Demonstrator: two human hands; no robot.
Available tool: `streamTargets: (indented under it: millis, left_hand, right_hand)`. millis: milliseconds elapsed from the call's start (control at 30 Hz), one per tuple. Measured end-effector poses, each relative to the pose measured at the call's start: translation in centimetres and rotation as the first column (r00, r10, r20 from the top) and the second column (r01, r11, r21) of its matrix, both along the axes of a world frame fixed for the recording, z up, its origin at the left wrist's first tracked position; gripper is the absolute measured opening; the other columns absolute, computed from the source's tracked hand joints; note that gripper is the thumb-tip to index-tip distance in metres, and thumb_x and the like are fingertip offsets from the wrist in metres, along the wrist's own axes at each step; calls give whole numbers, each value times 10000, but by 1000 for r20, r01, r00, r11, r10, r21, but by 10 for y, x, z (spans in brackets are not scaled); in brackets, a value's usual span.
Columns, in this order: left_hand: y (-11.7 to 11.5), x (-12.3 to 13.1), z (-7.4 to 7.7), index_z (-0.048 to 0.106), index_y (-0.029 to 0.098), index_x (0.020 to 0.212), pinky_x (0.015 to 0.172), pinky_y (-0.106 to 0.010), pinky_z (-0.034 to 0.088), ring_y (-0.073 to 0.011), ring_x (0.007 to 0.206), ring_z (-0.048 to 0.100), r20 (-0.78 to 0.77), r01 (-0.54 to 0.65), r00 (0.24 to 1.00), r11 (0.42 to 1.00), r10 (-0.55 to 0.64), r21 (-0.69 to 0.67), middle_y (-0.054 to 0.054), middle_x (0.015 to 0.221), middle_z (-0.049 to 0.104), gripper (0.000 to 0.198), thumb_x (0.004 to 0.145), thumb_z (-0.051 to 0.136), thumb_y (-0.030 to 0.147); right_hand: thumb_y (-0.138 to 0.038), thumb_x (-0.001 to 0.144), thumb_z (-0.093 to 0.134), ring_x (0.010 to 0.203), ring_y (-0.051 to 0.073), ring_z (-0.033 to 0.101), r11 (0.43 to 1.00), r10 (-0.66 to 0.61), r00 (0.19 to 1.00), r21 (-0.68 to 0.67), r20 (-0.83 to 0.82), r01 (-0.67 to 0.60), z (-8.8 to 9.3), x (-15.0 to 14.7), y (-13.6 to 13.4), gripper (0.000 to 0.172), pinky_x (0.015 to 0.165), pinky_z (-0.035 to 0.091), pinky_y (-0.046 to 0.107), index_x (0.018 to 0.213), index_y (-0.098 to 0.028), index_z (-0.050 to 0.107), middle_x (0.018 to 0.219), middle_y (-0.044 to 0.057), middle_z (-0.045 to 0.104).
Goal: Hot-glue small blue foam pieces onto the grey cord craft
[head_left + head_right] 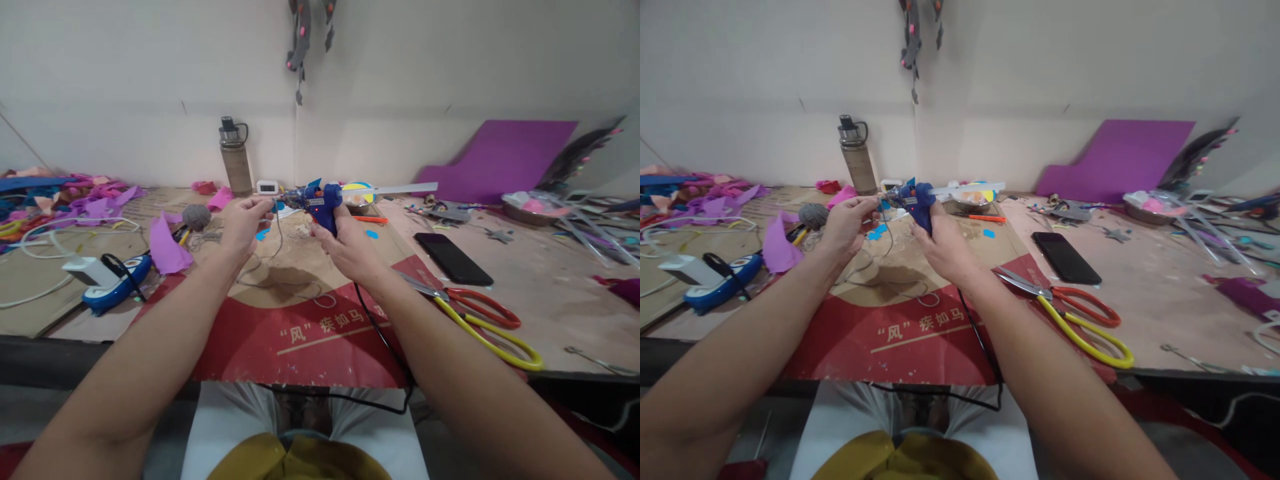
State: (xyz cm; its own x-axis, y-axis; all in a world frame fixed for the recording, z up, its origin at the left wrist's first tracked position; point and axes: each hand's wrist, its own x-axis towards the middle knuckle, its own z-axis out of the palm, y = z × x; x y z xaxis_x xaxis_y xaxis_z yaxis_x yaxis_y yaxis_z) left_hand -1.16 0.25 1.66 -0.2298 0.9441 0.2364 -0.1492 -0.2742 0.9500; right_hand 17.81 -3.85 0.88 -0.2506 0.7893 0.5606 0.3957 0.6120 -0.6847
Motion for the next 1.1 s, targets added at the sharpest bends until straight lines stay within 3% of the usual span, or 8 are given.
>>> streamTargets:
  millis: [833, 1100]
  left_hand:
    - [-2, 1, 1, 632, 148, 672, 477, -174, 394, -64, 518, 496, 2, 19, 1000, 1000, -19, -11, 11, 597, 550, 102, 663, 699, 224]
    - [-1, -2, 1, 625, 149, 671, 472, -179, 389, -69, 526, 504, 37, 52, 998, 999, -53, 10, 13, 599, 538, 133, 649, 710, 248]
  right_hand:
    - [-259, 870, 490, 933, 250, 570, 1000, 9, 1000, 25, -21, -8, 2, 0, -2, 326, 746, 501, 404, 1194, -226, 497, 957, 91, 607]
    - [-271, 868, 489, 907, 244, 565, 1000, -10, 1000, 27, 12, 10, 2, 1, 0, 255, 729, 497, 394, 1118, -221, 502, 985, 91, 590]
